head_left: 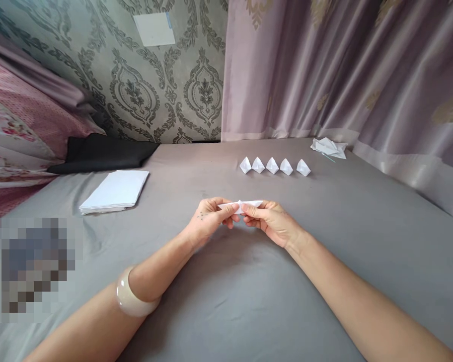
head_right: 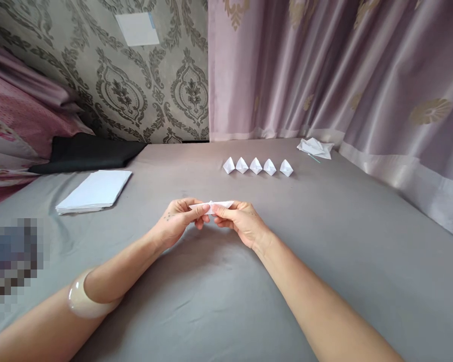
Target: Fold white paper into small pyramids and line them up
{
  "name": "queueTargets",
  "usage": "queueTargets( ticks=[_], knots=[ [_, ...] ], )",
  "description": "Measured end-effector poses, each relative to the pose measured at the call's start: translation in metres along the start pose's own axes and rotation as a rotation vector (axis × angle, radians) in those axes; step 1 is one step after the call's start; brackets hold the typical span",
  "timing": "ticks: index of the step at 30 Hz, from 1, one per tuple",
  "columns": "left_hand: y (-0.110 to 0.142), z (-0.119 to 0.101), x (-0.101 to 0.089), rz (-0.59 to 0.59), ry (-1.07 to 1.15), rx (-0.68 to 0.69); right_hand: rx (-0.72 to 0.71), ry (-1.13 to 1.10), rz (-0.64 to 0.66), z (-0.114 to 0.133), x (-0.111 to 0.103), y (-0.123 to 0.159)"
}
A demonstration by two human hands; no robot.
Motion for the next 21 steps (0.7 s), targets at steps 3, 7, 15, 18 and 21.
queueTargets(
  ticks=[3, 7, 15, 18, 21],
  knots=[
    [-0.002, 0.006, -0.001, 0.015, -0.019, -0.076, 0.024, 0.034, -0.03, 0.0, -0.002, 0.001],
    [0.0, 0.01, 0.001, 0.075, 0.001, -0.186, 0.064, 0.057, -0.098, -0.002, -0.005, 0.001],
    [0.0, 0.009, 0.0, 0.064, -0.08, -0.138, 0.089, 0.022, -0.01, -0.003, -0.002, 0.003],
    [-0.001, 0.007, -0.001, 0.004, -0.056, -0.075, -0.009, 0.131, 0.012, 0.002, 0.001, 0.005],
    [-0.002, 0.006, -0.001, -0.044, 0.044, -0.064, -0.125, 0.178, -0.128, 0.005, -0.001, 0.005]
  ],
)
Point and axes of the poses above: each hand's wrist, its own y-axis away from the middle knuckle, its own x-axis out of the palm, z = x × y, the point moved 5 cm from there along -y, towards the middle knuckle, and after that the axes turned 9 degrees about -z, right-handed, at the moved point
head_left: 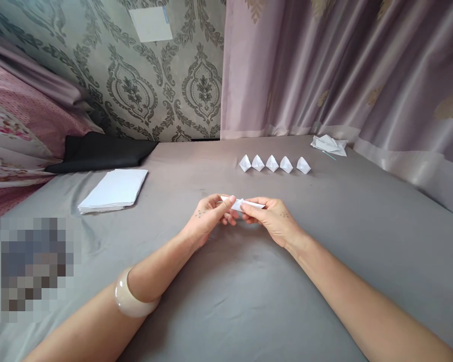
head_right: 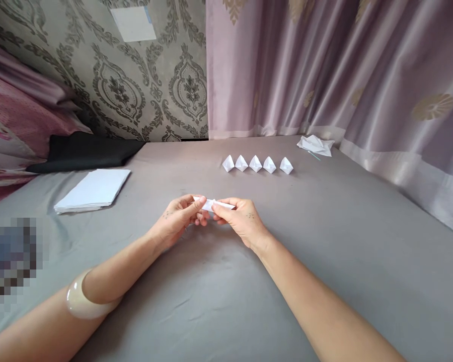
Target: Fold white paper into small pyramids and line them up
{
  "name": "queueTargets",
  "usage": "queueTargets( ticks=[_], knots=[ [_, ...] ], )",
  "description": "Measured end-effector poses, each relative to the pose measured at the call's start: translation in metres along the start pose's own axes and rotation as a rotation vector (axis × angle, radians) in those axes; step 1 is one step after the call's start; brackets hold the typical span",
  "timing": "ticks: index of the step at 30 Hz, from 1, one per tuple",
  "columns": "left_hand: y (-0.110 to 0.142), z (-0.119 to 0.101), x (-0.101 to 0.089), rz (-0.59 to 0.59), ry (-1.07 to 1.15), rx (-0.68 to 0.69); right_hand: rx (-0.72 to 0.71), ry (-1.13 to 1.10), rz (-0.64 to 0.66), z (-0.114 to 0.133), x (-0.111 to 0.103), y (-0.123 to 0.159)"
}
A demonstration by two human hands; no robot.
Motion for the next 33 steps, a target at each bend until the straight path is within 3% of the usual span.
queueTargets(
  ticks=[4, 9, 13, 16, 24, 33],
  knots=[
    [0.0, 0.0, 0.002, 0.001, 0.048, 0.007, -0.173, 0.126, -0.093, -0.002, 0.002, 0.001],
    [-0.002, 0.004, -0.001, -0.05, 0.041, 0.03, -0.482, 0.365, -0.069, 0.001, 0.013, 0.011],
    [-0.003, 0.007, -0.002, -0.085, 0.077, 0.011, -0.605, 0.474, -0.069, 0.005, 0.018, 0.018],
    [-0.003, 0.007, -0.003, -0.078, 0.045, 0.031, -0.589, 0.477, -0.083, 0.004, 0.017, 0.017],
    [-0.001, 0.006, -0.002, 0.014, -0.233, 0.108, -0.359, 0.495, -0.038, -0.002, 0.011, 0.013],
    [0.001, 0.001, -0.002, 0.045, -0.342, 0.127, -0.316, 0.45, 0.028, -0.001, 0.013, 0.013]
  ],
)
Point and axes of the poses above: each hand's wrist, its own y-axis away from the middle knuckle, its own x-axis out of the palm, z = x × y, the point moved 5 cm from there along -y, towards the middle knuckle, and after that the axes turned 9 degrees about -z, right-handed, at the moved point
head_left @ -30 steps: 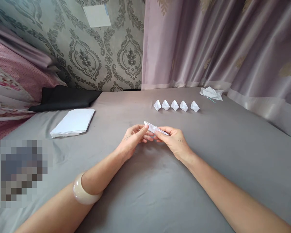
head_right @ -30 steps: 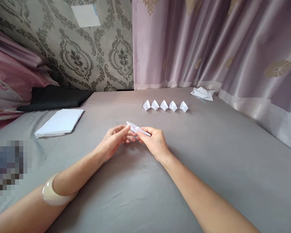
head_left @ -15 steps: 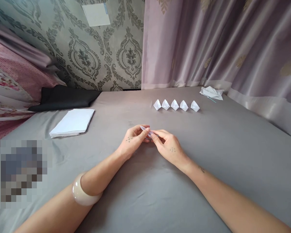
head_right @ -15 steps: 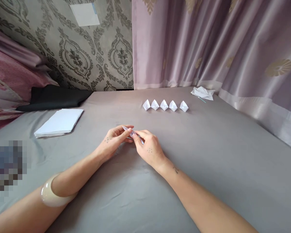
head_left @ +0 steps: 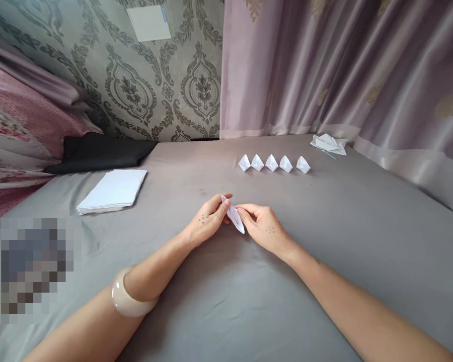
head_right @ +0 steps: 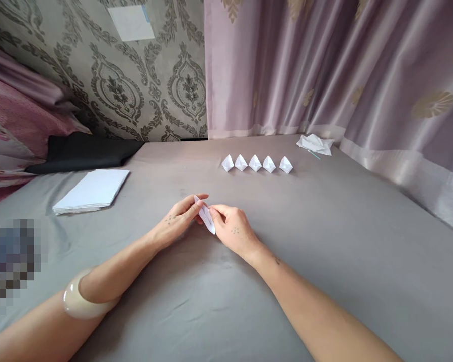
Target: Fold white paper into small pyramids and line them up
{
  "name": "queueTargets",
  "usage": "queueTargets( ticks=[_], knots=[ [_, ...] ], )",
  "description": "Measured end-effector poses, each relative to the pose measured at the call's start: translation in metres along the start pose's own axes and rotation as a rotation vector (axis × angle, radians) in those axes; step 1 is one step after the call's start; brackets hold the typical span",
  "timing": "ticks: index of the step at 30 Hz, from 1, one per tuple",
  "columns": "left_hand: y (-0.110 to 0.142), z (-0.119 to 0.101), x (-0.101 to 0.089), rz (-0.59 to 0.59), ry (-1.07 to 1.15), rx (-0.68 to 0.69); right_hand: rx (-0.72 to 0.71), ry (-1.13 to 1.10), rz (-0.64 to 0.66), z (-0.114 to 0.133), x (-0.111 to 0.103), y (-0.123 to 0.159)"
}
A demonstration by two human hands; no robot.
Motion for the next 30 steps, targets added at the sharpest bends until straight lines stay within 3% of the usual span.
queueTargets(
  ticks=[8, 14, 18, 22, 26, 30],
  knots=[
    [-0.004, 0.006, -0.002, -0.02, 0.029, 0.007, 0.009, -0.139, 0.094, 0.004, 0.005, 0.002],
    [0.001, 0.003, 0.005, 0.049, -0.076, 0.019, 0.044, 0.001, -0.061, -0.004, 0.0, 0.001],
    [0.003, 0.005, 0.008, 0.004, -0.194, 0.094, 0.008, 0.14, -0.142, -0.002, -0.004, 0.001],
    [0.006, 0.008, 0.012, -0.018, -0.191, 0.136, -0.021, 0.279, -0.139, 0.002, -0.005, 0.003],
    [0.005, 0.011, 0.012, 0.001, -0.104, 0.081, -0.004, 0.316, -0.137, 0.0, -0.005, 0.002],
    [0.004, 0.007, 0.008, -0.045, -0.24, 0.106, 0.038, 0.318, -0.126, -0.005, -0.002, -0.001]
  ],
)
Point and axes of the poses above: each hand's wrist, its own y-axis away from the middle knuckle, its own x-axis out of the palm, z = x × y, the point moved 5 cm from there along -y, towards the middle knuckle, and after that the axes turned 9 degrees about -z, right-handed, at the moved point
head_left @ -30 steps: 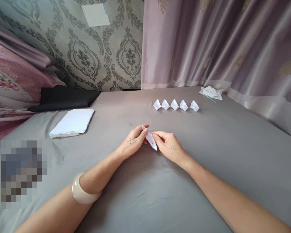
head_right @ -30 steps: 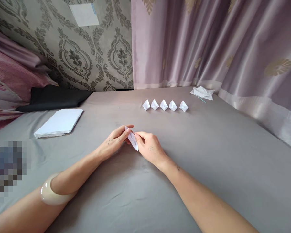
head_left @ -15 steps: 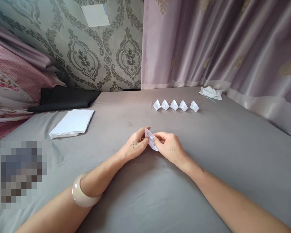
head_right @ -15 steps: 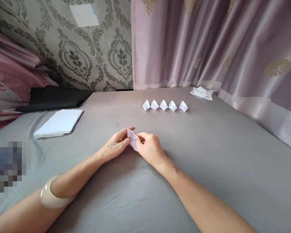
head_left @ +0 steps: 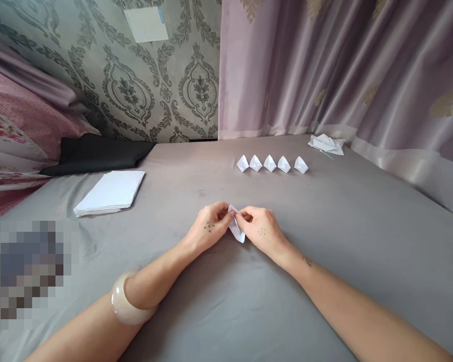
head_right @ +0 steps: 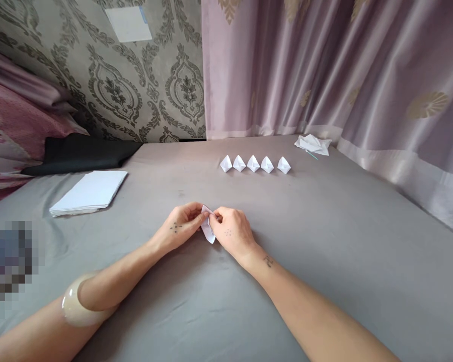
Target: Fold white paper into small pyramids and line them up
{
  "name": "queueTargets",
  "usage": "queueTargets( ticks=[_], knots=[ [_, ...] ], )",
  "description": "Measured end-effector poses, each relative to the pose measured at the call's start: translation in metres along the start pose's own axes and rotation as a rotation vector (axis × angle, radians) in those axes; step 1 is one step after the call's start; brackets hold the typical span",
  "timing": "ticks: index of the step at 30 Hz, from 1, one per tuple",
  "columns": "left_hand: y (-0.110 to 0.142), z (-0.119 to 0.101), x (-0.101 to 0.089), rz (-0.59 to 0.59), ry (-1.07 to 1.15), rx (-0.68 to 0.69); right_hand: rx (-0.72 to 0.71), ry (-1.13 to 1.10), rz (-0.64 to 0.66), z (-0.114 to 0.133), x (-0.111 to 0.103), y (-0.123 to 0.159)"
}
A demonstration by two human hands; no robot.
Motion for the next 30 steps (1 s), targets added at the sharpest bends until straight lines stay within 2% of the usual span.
queueTargets(
  ticks=[5, 11, 14, 17, 19, 22, 24, 30],
  knots=[
    [0.003, -0.015, -0.006, -0.088, -0.246, 0.125, 0.022, 0.063, 0.029, -0.001, 0.003, -0.003],
    [0.003, -0.01, 0.001, 0.014, -0.161, -0.024, 0.054, 0.155, 0.033, 0.001, 0.001, -0.007],
    [-0.001, -0.003, 0.001, 0.006, -0.127, -0.042, 0.092, 0.168, 0.055, -0.002, 0.002, -0.008],
    [-0.004, 0.001, -0.011, -0.045, -0.088, -0.032, 0.091, 0.141, 0.067, -0.003, 0.002, -0.009],
    [-0.003, -0.006, -0.019, -0.03, -0.141, 0.102, 0.097, 0.112, 0.08, -0.005, 0.003, -0.01],
    [0.008, -0.022, -0.018, 0.175, -0.273, 0.465, 0.108, 0.103, 0.08, -0.008, 0.003, -0.011],
    [0.015, -0.026, -0.016, 0.243, -0.343, 0.626, 0.107, 0.106, 0.076, -0.008, 0.003, -0.011],
    [0.019, -0.021, -0.007, 0.292, -0.426, 0.823, 0.123, 0.136, 0.085, -0.007, 0.005, -0.011]
  ],
)
Point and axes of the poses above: each hand's wrist, its own y-axis away from the middle knuckle, its own x-axis out of the palm, z = x × y, the point moved 5 cm from there along -y, towards the middle knuckle, and after that the axes turned 9 degrees about -z, right-handed, at the moved point
